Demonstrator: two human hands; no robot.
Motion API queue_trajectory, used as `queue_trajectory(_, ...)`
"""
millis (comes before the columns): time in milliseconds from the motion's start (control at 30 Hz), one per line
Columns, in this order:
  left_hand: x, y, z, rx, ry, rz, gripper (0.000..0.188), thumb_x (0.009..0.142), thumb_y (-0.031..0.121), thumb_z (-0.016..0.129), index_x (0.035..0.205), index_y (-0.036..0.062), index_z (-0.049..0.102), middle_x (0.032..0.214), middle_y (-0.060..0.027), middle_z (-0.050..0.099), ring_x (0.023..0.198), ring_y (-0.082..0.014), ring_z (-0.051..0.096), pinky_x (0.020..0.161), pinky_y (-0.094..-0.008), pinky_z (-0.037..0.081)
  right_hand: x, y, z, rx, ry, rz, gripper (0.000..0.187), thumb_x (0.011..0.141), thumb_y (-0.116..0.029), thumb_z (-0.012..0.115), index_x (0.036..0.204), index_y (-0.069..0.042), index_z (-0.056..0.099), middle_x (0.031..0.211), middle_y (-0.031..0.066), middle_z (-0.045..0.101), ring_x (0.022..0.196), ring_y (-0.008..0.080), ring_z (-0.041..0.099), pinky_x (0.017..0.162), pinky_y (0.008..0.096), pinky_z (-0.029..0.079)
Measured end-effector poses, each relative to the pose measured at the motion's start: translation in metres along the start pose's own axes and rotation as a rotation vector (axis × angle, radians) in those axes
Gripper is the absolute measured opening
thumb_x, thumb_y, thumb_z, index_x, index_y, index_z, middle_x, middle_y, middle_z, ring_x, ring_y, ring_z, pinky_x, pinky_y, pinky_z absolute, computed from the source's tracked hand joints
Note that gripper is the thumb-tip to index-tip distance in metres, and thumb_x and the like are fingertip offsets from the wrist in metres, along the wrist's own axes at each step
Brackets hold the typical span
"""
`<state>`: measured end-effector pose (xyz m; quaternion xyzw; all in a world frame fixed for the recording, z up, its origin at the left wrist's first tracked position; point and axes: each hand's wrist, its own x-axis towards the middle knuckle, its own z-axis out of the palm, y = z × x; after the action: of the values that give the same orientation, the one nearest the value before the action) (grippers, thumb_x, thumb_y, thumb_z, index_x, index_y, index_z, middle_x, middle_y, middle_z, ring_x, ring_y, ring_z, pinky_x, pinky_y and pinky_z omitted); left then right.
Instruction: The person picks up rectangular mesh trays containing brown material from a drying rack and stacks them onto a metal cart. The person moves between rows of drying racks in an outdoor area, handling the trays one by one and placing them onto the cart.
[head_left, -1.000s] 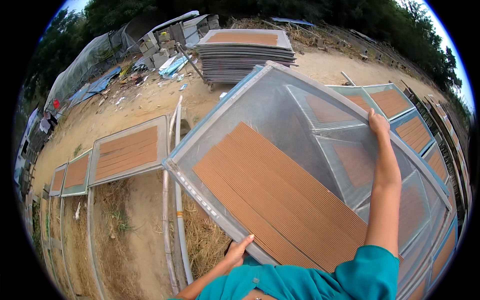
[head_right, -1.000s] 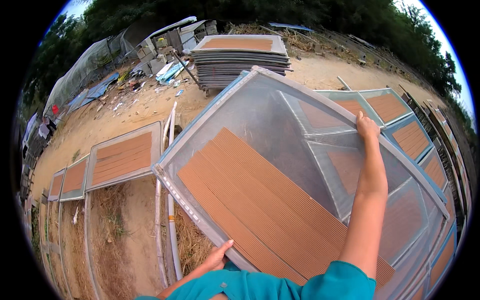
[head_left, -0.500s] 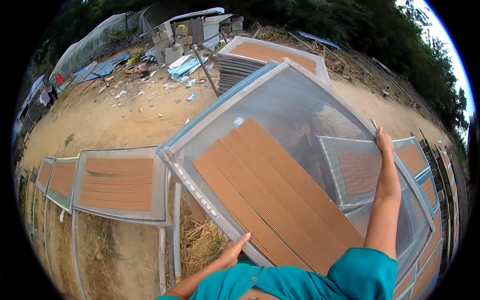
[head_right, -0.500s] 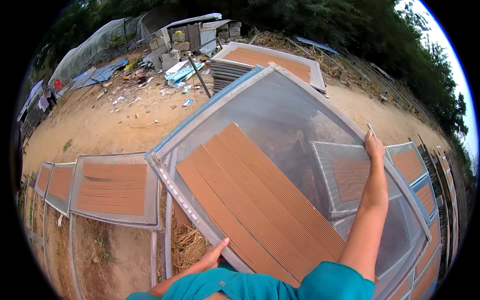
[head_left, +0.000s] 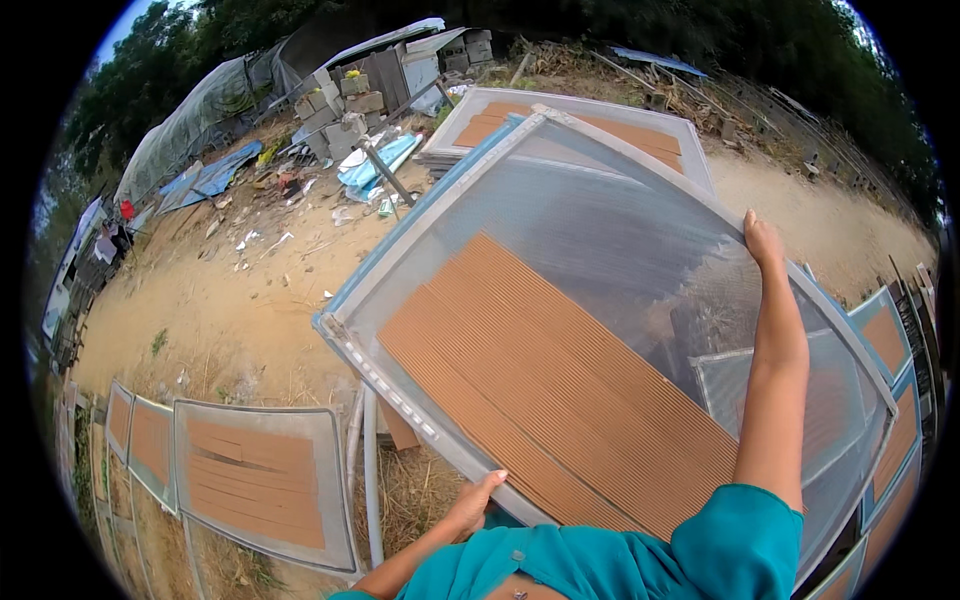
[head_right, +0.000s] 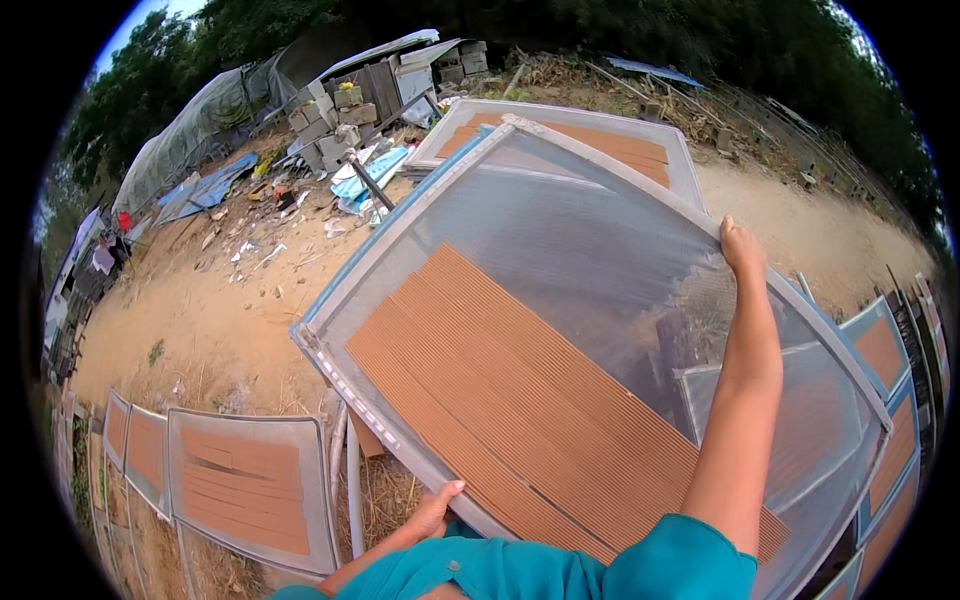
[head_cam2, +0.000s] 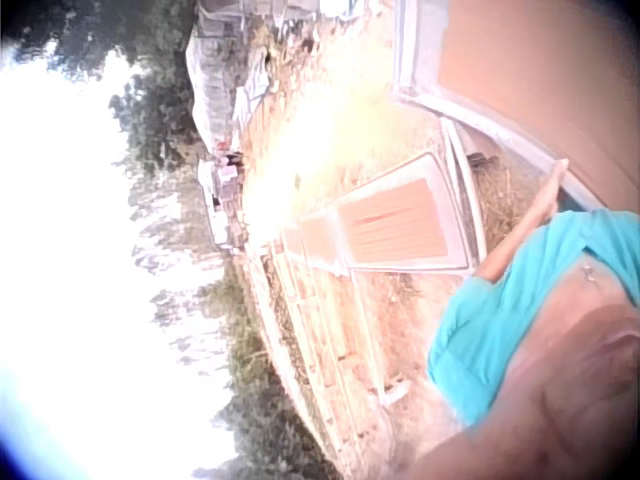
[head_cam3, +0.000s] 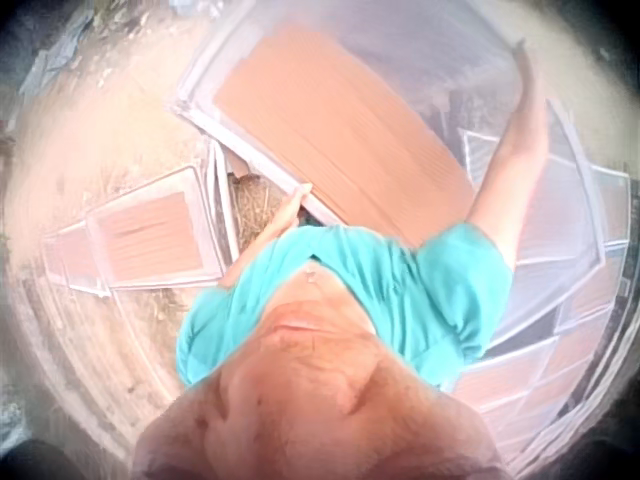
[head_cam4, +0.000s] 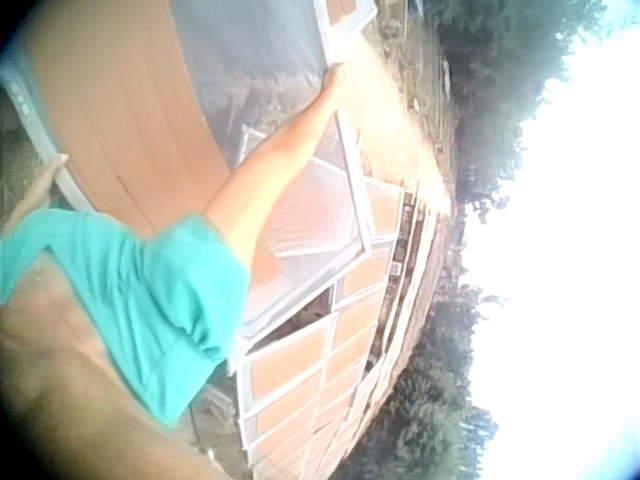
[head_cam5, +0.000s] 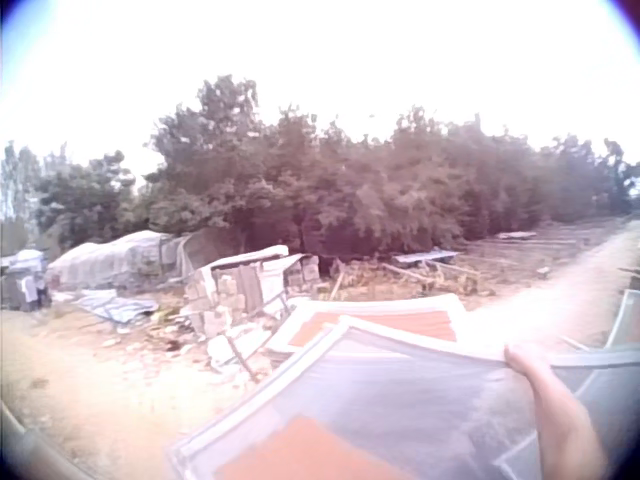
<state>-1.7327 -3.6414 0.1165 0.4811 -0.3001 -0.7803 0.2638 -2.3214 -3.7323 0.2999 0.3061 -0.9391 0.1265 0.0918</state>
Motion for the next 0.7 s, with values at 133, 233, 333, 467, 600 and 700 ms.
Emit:
queue_trajectory(133,0.061,0.068,0.038,-0.088,0.035,-0.165,0.059,0.072,0.031,0.062,0.114,-0.0037,0.039,0.108,-0.0141,0.045,0.098,-0.0230,0.046,0.084,-0.0367,0.038,0.090,-0.065,0.023,-0.036,-0.090,-0.030,0.062,0.084,-0.045,0.017,0.101,0.000,0.056,0.106,0.0216,0.052,0.102,0.0370,0.047,0.088,0.0439,0.034)
queue_trajectory(233,0.127,0.102,0.053,-0.117,0.017,-0.164,0.056,0.072,0.031,0.062,0.112,-0.0027,0.040,0.105,-0.0132,0.047,0.094,-0.0224,0.048,0.081,-0.0368,0.041,0.159,-0.115,0.051,-0.018,-0.072,-0.036,0.062,0.084,-0.045,0.017,0.101,-0.001,0.057,0.107,0.0209,0.052,0.102,0.0362,0.047,0.088,0.0434,0.035)
queue_trajectory(333,0.194,0.145,0.070,-0.169,0.027,-0.137,0.054,0.072,0.029,0.061,0.111,-0.0027,0.041,0.105,-0.0133,0.047,0.094,-0.0234,0.048,0.081,-0.0376,0.040,0.244,-0.160,0.084,0.002,-0.035,-0.082,0.062,0.084,-0.045,0.017,0.101,-0.002,0.057,0.107,0.0203,0.052,0.103,0.0354,0.048,0.089,0.0431,0.035)
queue_trajectory(467,0.300,0.196,0.100,-0.227,0.084,-0.088,0.055,0.071,0.025,0.061,0.112,-0.0033,0.039,0.105,-0.0126,0.046,0.093,-0.0235,0.047,0.080,-0.0376,0.040,0.329,-0.235,0.078,-0.024,-0.044,-0.072,0.062,0.084,-0.046,0.016,0.102,-0.001,0.057,0.106,0.0199,0.053,0.103,0.0349,0.048,0.089,0.0436,0.034)
queue_trajectory(600,0.391,0.268,0.109,-0.253,0.010,-0.132,0.053,0.070,0.023,0.061,0.111,-0.0013,0.039,0.104,-0.0115,0.045,0.092,-0.0230,0.046,0.078,-0.0376,0.040,0.426,-0.283,0.108,-0.072,0.055,-0.060,0.063,0.084,-0.045,0.016,0.101,-0.001,0.057,0.104,0.0205,0.054,0.101,0.0349,0.049,0.087,0.0432,0.035)
queue_trajectory(700,0.435,0.309,0.122,-0.265,0.010,-0.153,0.050,0.071,0.023,0.061,0.109,-0.0009,0.041,0.102,-0.0104,0.046,0.090,-0.0210,0.047,0.076,-0.0367,0.041,0.486,-0.320,0.136,-0.052,-0.006,-0.094,0.062,0.085,-0.045,0.016,0.099,-0.001,0.058,0.104,0.0201,0.054,0.100,0.0340,0.050,0.087,0.0427,0.036)
